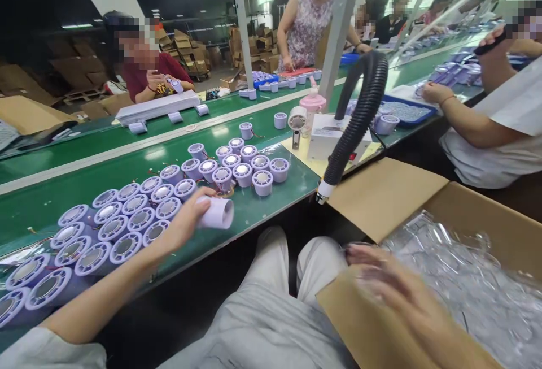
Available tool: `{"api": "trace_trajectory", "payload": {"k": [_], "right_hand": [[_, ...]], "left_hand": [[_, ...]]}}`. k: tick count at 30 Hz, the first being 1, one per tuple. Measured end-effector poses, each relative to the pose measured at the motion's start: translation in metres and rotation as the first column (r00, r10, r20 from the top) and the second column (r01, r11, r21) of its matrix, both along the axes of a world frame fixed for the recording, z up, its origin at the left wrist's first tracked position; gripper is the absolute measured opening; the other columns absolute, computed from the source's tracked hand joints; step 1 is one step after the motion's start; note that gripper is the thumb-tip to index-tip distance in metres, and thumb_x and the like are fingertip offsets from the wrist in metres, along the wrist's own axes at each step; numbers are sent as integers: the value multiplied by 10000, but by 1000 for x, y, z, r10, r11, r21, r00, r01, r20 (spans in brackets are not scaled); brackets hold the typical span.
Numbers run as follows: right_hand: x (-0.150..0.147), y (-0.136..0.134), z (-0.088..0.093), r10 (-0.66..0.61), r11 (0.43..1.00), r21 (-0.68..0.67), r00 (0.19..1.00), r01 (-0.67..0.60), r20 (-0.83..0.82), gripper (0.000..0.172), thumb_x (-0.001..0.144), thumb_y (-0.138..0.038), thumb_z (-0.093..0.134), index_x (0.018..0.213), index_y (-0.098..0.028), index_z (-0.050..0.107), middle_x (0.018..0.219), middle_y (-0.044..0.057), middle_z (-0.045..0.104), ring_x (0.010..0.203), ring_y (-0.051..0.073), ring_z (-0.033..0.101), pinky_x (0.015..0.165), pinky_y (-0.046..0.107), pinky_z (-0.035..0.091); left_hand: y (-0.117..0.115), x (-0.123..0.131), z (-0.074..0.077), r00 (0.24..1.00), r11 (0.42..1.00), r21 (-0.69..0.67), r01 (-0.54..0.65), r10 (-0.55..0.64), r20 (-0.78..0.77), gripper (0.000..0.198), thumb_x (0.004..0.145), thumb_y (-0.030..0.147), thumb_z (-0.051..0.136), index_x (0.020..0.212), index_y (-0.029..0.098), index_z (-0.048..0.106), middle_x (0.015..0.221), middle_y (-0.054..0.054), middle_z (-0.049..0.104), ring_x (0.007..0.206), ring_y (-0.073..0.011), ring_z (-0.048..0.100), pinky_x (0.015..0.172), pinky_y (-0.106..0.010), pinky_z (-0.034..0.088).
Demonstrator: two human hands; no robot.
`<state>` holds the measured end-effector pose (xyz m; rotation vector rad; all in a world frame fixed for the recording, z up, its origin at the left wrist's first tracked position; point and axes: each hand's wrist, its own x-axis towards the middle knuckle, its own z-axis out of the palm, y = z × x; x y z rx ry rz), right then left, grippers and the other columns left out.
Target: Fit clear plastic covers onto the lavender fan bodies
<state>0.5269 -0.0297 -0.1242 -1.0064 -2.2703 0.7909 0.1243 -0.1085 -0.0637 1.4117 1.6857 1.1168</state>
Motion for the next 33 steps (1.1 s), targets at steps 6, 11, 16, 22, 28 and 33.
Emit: {"api": "trace_trajectory", "payload": {"k": [6,11,16,22,28,33], "right_hand": [[-93,-37,25,142,935,296,971,-195,192,468,919,-295,548,1384,-272,501,1356,157,490,1161,345,540,853,517,548],[-101,-28,22,173,962,151,937,-227,304,357,785,-128,696,1127,-230,673,1342,126,490,1120,310,534,869,487,536],[-97,-25,21,232,972,-12,959,-233,162,150,714,-170,806,775,-189,670,1188,94,556,1090,294,554,901,462,499],[-98,-25,28,93,926,-345,977,-155,-191,275,901,-354,609,693,-184,669,1034,77,611,907,208,612,742,319,525],[-97,-24,27,-123,850,-520,932,-78,-341,266,837,-413,682,709,-183,718,952,84,695,912,251,649,731,339,533],[-86,-23,19,119,905,-353,937,-239,-328,238,788,-401,761,960,-238,747,1296,77,614,1201,310,560,1004,458,473]], "left_hand": [[2,73,-52,659,837,-312,450,-76,748,342,773,430,549,1001,178,586,873,-43,601,562,-128,553,358,-208,409],[2,85,-47,862,867,-77,492,-473,183,206,849,340,590,958,194,684,1004,-54,588,909,-168,581,800,-296,495],[1,91,-46,890,894,54,445,-435,-136,218,838,377,646,994,230,684,998,-51,564,954,-187,562,892,-341,458],[3,91,-71,897,883,169,438,-418,-144,704,570,502,828,1210,285,632,1114,-83,543,1051,-254,557,939,-430,486],[-1,91,-71,850,851,80,519,-524,52,673,681,383,801,1297,272,555,1343,-111,551,1224,-284,539,1022,-446,464],[-6,95,-67,794,886,42,461,-433,427,637,723,266,779,1311,256,532,1368,-105,543,1149,-244,602,940,-352,533]]}}
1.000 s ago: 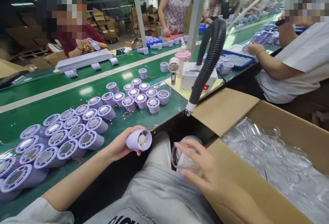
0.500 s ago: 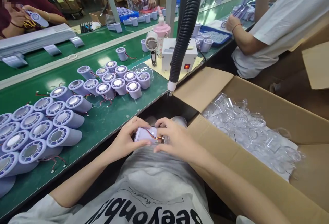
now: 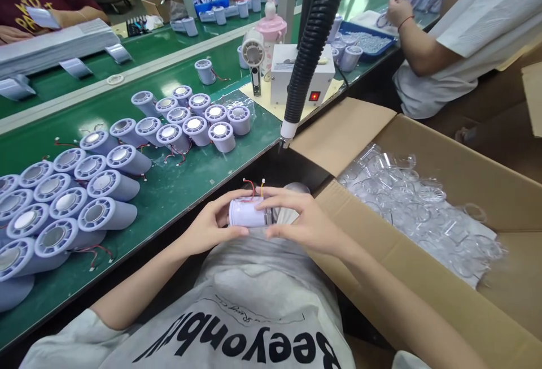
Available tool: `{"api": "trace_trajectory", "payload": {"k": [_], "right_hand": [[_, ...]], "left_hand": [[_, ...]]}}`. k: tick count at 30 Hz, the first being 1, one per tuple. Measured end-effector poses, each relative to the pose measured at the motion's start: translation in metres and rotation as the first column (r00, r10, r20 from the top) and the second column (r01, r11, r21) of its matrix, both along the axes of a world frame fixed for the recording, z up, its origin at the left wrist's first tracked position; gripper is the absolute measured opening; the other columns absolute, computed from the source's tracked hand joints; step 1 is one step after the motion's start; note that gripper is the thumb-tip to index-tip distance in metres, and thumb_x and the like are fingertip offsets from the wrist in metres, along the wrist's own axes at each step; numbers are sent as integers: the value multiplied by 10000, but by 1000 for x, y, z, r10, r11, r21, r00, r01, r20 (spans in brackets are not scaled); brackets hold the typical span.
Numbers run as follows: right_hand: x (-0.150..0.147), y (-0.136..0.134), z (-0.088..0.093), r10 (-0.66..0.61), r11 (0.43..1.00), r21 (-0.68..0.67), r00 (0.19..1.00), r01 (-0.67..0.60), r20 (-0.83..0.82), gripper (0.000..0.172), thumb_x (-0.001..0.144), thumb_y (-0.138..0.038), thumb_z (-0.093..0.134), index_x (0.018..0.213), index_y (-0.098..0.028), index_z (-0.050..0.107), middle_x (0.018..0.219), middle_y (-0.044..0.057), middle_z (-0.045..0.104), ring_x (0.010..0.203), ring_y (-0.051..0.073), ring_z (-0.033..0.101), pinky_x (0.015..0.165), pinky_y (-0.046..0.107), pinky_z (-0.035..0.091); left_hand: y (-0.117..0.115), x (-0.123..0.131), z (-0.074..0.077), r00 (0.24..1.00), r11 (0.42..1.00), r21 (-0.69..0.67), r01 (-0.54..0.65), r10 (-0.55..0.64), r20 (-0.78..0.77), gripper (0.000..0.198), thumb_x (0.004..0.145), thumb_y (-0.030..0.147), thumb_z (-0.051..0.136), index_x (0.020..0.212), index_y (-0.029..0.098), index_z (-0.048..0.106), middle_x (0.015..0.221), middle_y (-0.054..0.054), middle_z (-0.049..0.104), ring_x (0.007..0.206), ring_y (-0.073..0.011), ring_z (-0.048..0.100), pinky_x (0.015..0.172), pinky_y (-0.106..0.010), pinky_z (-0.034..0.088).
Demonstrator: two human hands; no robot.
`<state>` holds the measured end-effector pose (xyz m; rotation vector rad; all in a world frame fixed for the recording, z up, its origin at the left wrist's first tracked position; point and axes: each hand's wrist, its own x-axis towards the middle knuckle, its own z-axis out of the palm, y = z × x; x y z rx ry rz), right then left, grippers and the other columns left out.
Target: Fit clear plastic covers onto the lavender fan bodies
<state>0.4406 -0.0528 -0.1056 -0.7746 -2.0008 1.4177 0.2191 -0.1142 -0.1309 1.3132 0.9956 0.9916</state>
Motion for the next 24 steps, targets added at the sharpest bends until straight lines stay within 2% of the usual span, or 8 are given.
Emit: {"api": "trace_trajectory", "payload": {"k": [3,5,7,11,16,20,24], "right_hand": [[7,-2,-8,83,968,230,994,-97,67,377,837,-315,728,1203,-279,645,1425,61,503,1275,291,503,1073,470,423],[10,-4,-10,89,952,287,994,-104,67,367,863,-293,700,1219,-273,612,1378,66,548,1250,278,529,1067,455,437],[12,-6,-9,91,955,276,993,-108,73,404,855,-303,714,1235,-267,584,1333,70,583,1221,274,552,1048,438,460],[14,-9,0,85,987,128,993,-96,87,429,842,-354,723,1234,-258,579,1229,77,631,1091,266,623,954,419,540],[12,-10,8,90,995,-52,995,-88,48,423,816,-330,755,1202,-273,590,1191,50,618,1073,238,616,943,380,546],[11,-12,7,70,980,-191,997,-63,29,405,807,-313,763,1171,-276,591,1186,39,608,1066,217,609,917,339,546],[10,-13,6,74,933,-353,997,-73,-10,408,819,-317,743,1177,-251,560,1222,70,590,1047,222,615,891,358,540]], "left_hand": [[-2,0,1,996,995,-97,-4,13,88,636,738,261,766,1324,276,520,1372,-98,544,1113,-245,619,818,-301,576],[-4,-2,3,997,993,-110,30,-22,69,676,741,266,763,1359,299,491,1386,-99,538,1113,-259,622,775,-293,583],[-4,-3,5,998,996,-58,60,-58,36,721,729,253,775,1380,325,475,1413,-89,524,1163,-269,603,846,-317,571],[-4,-4,7,996,991,92,93,-93,-10,758,695,220,802,1375,345,491,1444,-75,504,1274,-286,531,1003,-380,504],[-6,-6,7,994,981,164,106,-98,-57,785,673,216,817,1376,336,490,1461,-85,481,1329,-290,476,1058,-420,465],[-7,-7,9,989,967,223,124,-102,-108,788,675,217,817,1377,350,484,1451,-74,494,1337,-278,469,1095,-430,427],[-8,-8,10,986,963,244,115,-82,-142,775,678,238,816,1375,335,491,1444,-88,500,1327,-290,478,1084,-453,433]]}}
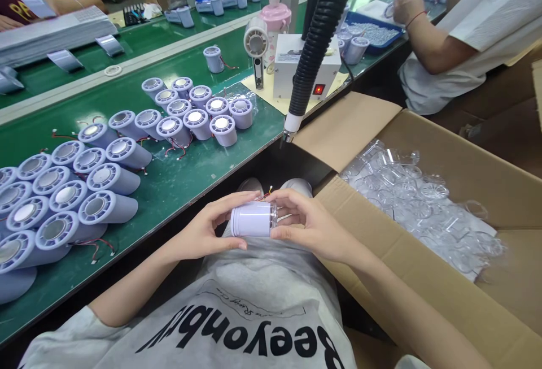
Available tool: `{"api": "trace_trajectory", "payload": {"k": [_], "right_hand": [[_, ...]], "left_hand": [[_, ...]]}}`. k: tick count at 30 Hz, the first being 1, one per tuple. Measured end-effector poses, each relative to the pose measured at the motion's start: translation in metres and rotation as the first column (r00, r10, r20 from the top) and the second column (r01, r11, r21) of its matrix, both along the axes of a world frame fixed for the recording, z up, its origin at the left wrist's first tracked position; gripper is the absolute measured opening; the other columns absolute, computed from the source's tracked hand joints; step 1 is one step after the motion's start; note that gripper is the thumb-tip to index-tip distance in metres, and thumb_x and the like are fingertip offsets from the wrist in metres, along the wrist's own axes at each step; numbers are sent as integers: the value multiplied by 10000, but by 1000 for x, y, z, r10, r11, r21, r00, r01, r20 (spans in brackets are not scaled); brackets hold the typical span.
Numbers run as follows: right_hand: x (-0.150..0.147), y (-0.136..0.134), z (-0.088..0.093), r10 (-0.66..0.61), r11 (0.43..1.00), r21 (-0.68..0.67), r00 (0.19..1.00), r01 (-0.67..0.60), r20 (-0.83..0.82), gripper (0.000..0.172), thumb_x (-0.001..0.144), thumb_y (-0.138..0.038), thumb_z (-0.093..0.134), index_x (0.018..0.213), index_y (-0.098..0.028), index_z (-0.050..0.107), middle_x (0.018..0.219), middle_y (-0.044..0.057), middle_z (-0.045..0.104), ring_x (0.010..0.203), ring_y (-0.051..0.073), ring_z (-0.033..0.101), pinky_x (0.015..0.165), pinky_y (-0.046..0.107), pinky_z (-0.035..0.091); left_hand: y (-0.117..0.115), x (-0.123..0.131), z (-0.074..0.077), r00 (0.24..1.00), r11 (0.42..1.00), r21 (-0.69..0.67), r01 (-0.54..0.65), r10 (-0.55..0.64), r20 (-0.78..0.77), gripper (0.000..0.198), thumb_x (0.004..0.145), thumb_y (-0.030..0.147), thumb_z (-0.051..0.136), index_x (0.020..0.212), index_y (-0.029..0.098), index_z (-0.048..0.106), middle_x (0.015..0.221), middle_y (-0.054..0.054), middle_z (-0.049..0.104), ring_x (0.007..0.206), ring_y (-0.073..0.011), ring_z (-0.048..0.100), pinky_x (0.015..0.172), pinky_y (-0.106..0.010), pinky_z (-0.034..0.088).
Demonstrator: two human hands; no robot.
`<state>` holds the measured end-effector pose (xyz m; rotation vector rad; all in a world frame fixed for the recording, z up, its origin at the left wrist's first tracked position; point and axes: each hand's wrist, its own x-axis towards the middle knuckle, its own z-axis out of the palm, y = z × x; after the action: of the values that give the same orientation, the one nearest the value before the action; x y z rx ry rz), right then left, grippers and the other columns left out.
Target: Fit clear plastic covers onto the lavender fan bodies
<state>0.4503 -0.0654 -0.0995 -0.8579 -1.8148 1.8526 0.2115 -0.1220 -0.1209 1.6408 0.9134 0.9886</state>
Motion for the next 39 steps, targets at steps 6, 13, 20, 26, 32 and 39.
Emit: {"api": "trace_trajectory", "payload": {"k": [6,13,20,26,32,39], "right_hand": [[-5,0,-3,-29,984,-175,999,24,-25,396,830,-420,704,1126,-226,526,973,48,644,861,198,644,733,327,566],[-11,-4,-11,-67,922,-385,996,40,-58,428,823,-574,664,964,-196,520,752,15,657,646,159,673,581,259,576],[-18,-7,-10,-71,844,-535,997,42,-34,536,770,-699,630,814,-178,513,612,28,660,458,123,628,386,152,488],[-18,-8,-13,45,752,-657,999,-43,-13,678,840,-786,407,830,-137,603,586,40,633,411,84,586,340,107,428],[-9,-8,-21,20,993,117,995,-9,-94,706,836,-675,577,1363,-234,417,1298,157,558,1068,250,633,849,383,579],[-2,-5,-14,86,842,539,995,-40,-59,543,888,-202,675,1376,-335,479,1396,63,515,1225,241,544,996,374,504]], "left_hand": [[0,0,0,1000,1000,18,-8,9,-25,774,674,258,818,1372,342,494,1431,-86,515,1323,-298,480,1080,-469,433],[-1,-1,0,1000,998,52,20,-20,-12,788,692,230,807,1383,393,466,1459,-60,484,1361,-281,437,1103,-447,406],[0,-1,-3,999,996,85,40,-39,-8,800,690,227,808,1390,392,457,1475,-76,457,1372,-295,413,1119,-475,374],[-7,3,1,1000,999,-47,8,-8,1,713,721,226,780,1360,351,490,1399,-82,494,1304,-278,473,1036,-402,471],[-11,4,9,988,948,-317,-42,87,131,630,781,247,727,1353,315,473,1307,-72,535,1065,-202,603,875,-309,553],[-9,0,8,984,943,-330,40,20,174,715,759,249,751,1397,354,445,1372,-59,530,1144,-235,590,955,-349,524]]}}
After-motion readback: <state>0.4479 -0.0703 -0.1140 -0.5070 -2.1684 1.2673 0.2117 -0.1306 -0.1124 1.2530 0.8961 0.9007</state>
